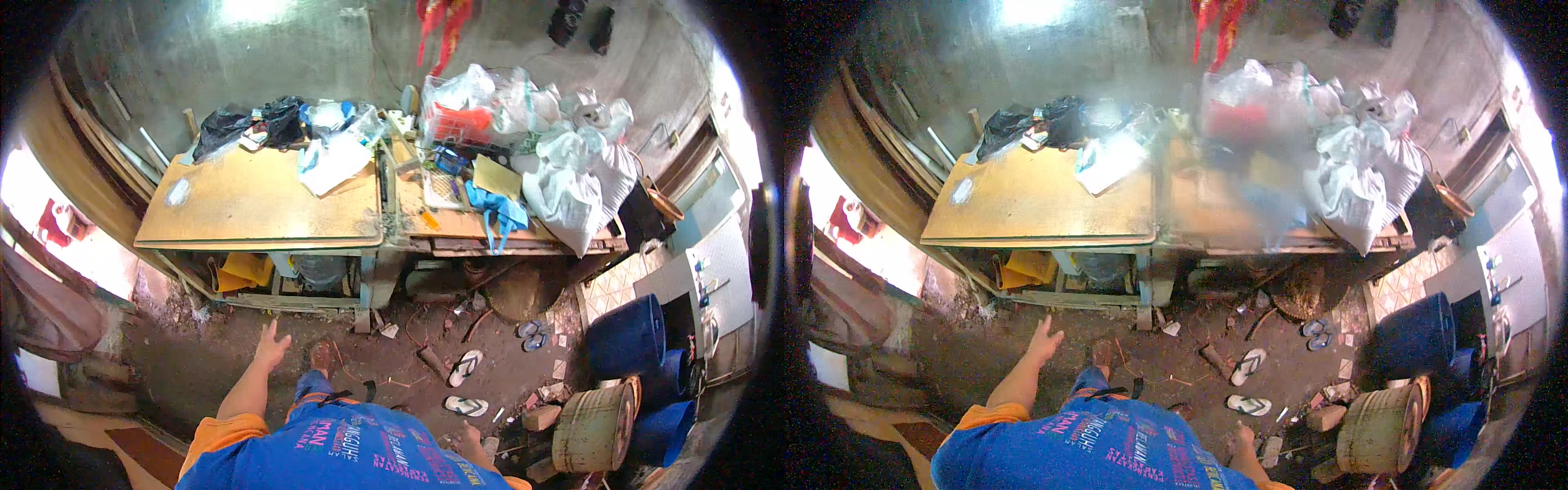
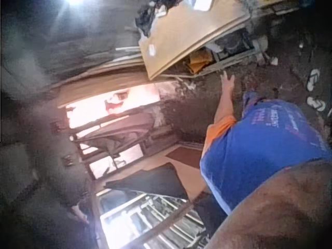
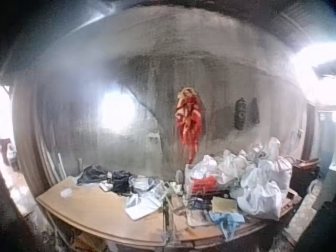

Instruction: The person moves through a cluttered room, picks up wooden planks and places them on a stack, then walks to a table and sorts through various items including plastic bags and small objects.

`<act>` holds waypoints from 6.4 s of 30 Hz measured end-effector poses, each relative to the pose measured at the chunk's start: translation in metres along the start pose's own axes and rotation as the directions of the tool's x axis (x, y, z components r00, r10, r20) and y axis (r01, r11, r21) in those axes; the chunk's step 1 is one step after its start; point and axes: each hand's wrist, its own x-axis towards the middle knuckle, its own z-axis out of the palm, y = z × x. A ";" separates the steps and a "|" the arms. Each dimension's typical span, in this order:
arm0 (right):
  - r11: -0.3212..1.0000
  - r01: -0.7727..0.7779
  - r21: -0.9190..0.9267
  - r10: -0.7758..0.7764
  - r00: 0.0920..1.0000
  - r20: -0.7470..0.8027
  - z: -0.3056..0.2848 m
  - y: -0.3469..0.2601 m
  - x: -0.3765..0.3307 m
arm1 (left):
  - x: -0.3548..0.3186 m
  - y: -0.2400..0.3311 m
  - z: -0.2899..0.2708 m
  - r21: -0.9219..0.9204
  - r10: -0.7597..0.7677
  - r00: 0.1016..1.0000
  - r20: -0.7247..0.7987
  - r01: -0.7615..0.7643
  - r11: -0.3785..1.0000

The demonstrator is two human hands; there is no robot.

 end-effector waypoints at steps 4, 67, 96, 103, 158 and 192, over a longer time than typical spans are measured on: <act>0.996 0.011 -0.086 0.000 0.991 0.131 0.053 -0.024 -0.019 | 0.079 0.025 -0.068 0.036 0.165 0.961 -0.220 -0.161 0.986; -0.557 0.754 -0.349 -0.653 -0.137 0.745 0.996 -0.761 -0.195 | 0.379 0.159 -0.198 0.364 -0.287 0.885 -0.366 0.420 0.831; -0.526 0.813 -0.250 -0.829 -0.426 0.362 0.993 -0.866 -0.306 | 0.386 0.160 -0.193 0.367 -0.304 0.878 -0.369 0.438 0.821; -0.419 0.896 -0.145 -0.866 -0.346 0.362 0.988 -0.838 -0.299 | 0.386 0.163 -0.193 0.369 -0.288 0.876 -0.385 0.433 0.822; -0.294 0.823 -0.486 -0.847 0.012 0.531 0.878 -0.681 -0.234 | 0.382 0.169 -0.189 0.377 -0.275 0.868 -0.414 0.438 0.816; -0.478 0.874 0.087 -0.683 -0.432 0.590 1.066 -0.720 -0.384 | 0.380 0.142 -0.199 0.358 -0.273 0.889 -0.368 0.406 0.841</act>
